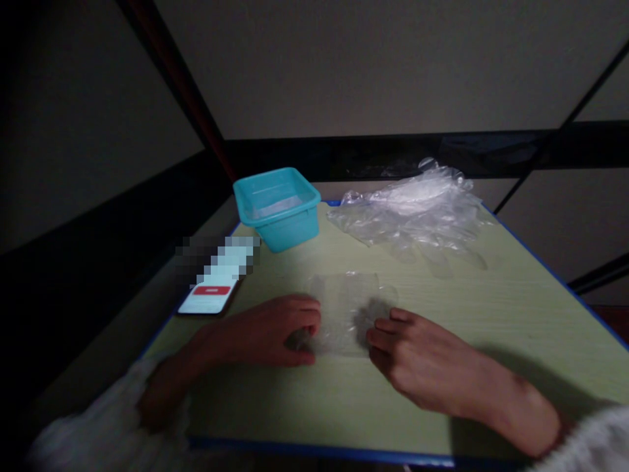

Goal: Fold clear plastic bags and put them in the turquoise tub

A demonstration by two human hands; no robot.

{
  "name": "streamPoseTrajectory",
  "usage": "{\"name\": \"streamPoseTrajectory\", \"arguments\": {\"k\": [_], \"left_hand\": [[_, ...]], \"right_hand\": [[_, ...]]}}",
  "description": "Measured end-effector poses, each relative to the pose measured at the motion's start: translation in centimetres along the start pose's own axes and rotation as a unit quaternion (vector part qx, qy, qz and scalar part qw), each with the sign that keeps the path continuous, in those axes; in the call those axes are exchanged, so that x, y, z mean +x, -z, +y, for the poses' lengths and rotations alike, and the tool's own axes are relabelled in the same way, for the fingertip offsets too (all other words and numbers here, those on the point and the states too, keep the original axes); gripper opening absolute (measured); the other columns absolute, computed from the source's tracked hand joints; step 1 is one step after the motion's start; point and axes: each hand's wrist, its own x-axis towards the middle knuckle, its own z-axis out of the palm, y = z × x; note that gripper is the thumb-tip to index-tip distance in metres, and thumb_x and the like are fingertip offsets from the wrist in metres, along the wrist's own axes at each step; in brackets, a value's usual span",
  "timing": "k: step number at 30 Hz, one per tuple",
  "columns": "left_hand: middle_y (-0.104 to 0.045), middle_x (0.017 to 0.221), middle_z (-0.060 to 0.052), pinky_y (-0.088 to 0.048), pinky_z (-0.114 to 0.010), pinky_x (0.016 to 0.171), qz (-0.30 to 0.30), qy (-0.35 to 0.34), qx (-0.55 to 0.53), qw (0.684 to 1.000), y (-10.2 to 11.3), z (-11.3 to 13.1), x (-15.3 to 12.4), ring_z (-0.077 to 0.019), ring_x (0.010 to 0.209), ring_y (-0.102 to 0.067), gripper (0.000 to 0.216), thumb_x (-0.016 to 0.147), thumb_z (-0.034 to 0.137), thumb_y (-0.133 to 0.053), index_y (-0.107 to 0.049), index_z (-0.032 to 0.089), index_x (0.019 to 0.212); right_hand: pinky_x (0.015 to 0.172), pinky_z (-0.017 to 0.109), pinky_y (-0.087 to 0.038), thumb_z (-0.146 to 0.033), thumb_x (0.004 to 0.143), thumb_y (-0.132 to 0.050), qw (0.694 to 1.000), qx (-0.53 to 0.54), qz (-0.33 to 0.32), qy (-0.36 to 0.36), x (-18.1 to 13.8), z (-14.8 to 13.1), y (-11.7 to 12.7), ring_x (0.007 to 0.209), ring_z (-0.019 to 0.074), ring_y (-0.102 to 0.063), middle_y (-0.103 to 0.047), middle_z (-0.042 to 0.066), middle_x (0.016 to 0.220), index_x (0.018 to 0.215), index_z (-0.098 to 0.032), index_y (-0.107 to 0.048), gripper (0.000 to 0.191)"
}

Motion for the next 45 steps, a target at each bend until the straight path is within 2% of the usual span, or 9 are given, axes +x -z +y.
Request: {"name": "streamPoseTrajectory", "arguments": {"k": [10, 16, 21, 26, 31, 35, 40, 42, 45], "left_hand": [[-0.057, 0.091, 0.000, -0.039, -0.026, 0.073, -0.014, 0.011, 0.031, 0.999, 0.1, 0.4, 0.3, -0.0184, 0.085, -0.053, 0.040, 0.065, 0.042, -0.075, -0.050, 0.018, 0.086], [-0.056, 0.089, -0.002, -0.040, -0.028, 0.074, -0.002, -0.011, 0.074, 0.997, 0.1, 0.7, 0.4, -0.0187, 0.083, -0.052, 0.031, 0.069, 0.037, -0.069, -0.047, 0.018, 0.081], [-0.053, 0.085, -0.003, -0.040, -0.028, 0.071, 0.013, -0.028, 0.093, 0.995, 0.0, 0.6, 0.5, -0.0175, 0.079, -0.050, 0.011, 0.071, 0.016, -0.054, -0.044, 0.018, 0.075], [-0.054, 0.091, -0.005, -0.042, -0.027, 0.074, 0.071, -0.030, 0.026, 0.997, 0.5, -0.1, 0.3, -0.0163, 0.083, -0.051, 0.009, 0.076, 0.009, -0.043, -0.045, 0.018, 0.076], [-0.061, 0.095, -0.005, -0.042, -0.028, 0.083, 0.155, -0.003, -0.125, 0.980, 1.2, -0.2, -0.4, -0.0161, 0.089, -0.056, 0.008, 0.083, 0.019, -0.043, -0.050, 0.016, 0.083], [-0.060, 0.077, -0.002, -0.045, -0.025, 0.066, 0.158, 0.032, -0.300, 0.940, 1.8, 0.4, -0.8, -0.0148, 0.073, -0.058, 0.016, 0.083, 0.030, -0.050, -0.053, 0.015, 0.080], [-0.064, 0.073, -0.004, -0.051, -0.031, 0.065, 0.121, 0.009, -0.587, 0.801, 1.8, 1.4, -0.8, -0.0194, 0.069, -0.065, 0.024, 0.079, 0.037, -0.060, -0.046, 0.017, 0.077], [-0.061, 0.067, -0.001, -0.050, -0.028, 0.058, 0.149, 0.043, -0.621, 0.768, 1.4, 1.3, -0.4, -0.0163, 0.060, -0.063, 0.026, 0.074, 0.035, -0.063, -0.044, 0.017, 0.073], [-0.054, 0.062, 0.003, -0.049, -0.024, 0.051, 0.200, 0.138, -0.619, 0.747, 0.3, 0.1, 0.7, -0.0130, 0.055, -0.059, 0.026, 0.067, 0.034, -0.065, -0.045, 0.017, 0.070]], "right_hand": [[0.053, 0.029, -0.036, -0.015, 0.094, -0.036, 0.995, 0.067, 0.031, -0.070, -0.4, 0.4, 1.6, 0.054, 0.0141, -0.051, -0.058, 0.003, 0.066, 0.077, -0.018, -0.056, 0.026], [0.057, 0.027, -0.042, -0.020, 0.097, -0.034, 0.991, 0.082, 0.074, -0.081, -0.6, 1.5, 0.8, 0.061, 0.0141, -0.057, -0.063, 0.005, 0.074, 0.085, -0.018, -0.060, 0.029], [0.064, 0.031, -0.044, -0.021, 0.095, -0.038, 0.988, 0.092, 0.079, -0.092, -0.1, 2.0, 1.5, 0.069, 0.0177, -0.057, -0.062, 0.006, 0.076, 0.085, -0.017, -0.060, 0.024], [0.071, 0.035, -0.048, -0.020, 0.093, -0.039, 0.974, 0.124, 0.134, -0.131, 0.0, 2.1, 2.4, 0.078, 0.0205, -0.061, -0.066, 0.009, 0.087, 0.097, -0.016, -0.058, 0.020], [0.053, 0.023, -0.046, -0.021, 0.093, -0.043, 0.942, 0.185, 0.191, -0.204, -0.5, 1.9, 2.6, 0.059, 0.0138, -0.061, -0.066, 0.002, 0.072, 0.090, -0.021, -0.056, 0.013], [0.047, 0.019, -0.044, -0.023, 0.091, -0.048, 0.900, 0.265, 0.253, -0.234, -0.5, 1.4, 3.0, 0.056, 0.0123, -0.060, -0.064, 0.000, 0.068, 0.083, -0.021, -0.055, 0.011], [0.045, 0.019, -0.043, -0.030, 0.089, -0.055, 0.813, 0.434, 0.277, -0.272, 0.0, 1.2, 3.1, 0.049, 0.0108, -0.057, -0.061, -0.002, 0.058, 0.077, -0.021, -0.056, 0.016], [0.042, 0.020, -0.041, -0.035, 0.087, -0.058, 0.777, 0.483, 0.275, -0.296, 0.4, 1.5, 2.5, 0.045, 0.0106, -0.054, -0.058, -0.003, 0.053, 0.075, -0.021, -0.056, 0.019], [0.040, 0.020, -0.039, -0.041, 0.083, -0.059, 0.733, 0.535, 0.256, -0.333, 1.1, 2.3, 1.1, 0.042, 0.0102, -0.050, -0.054, -0.004, 0.050, 0.073, -0.020, -0.053, 0.025]]}}
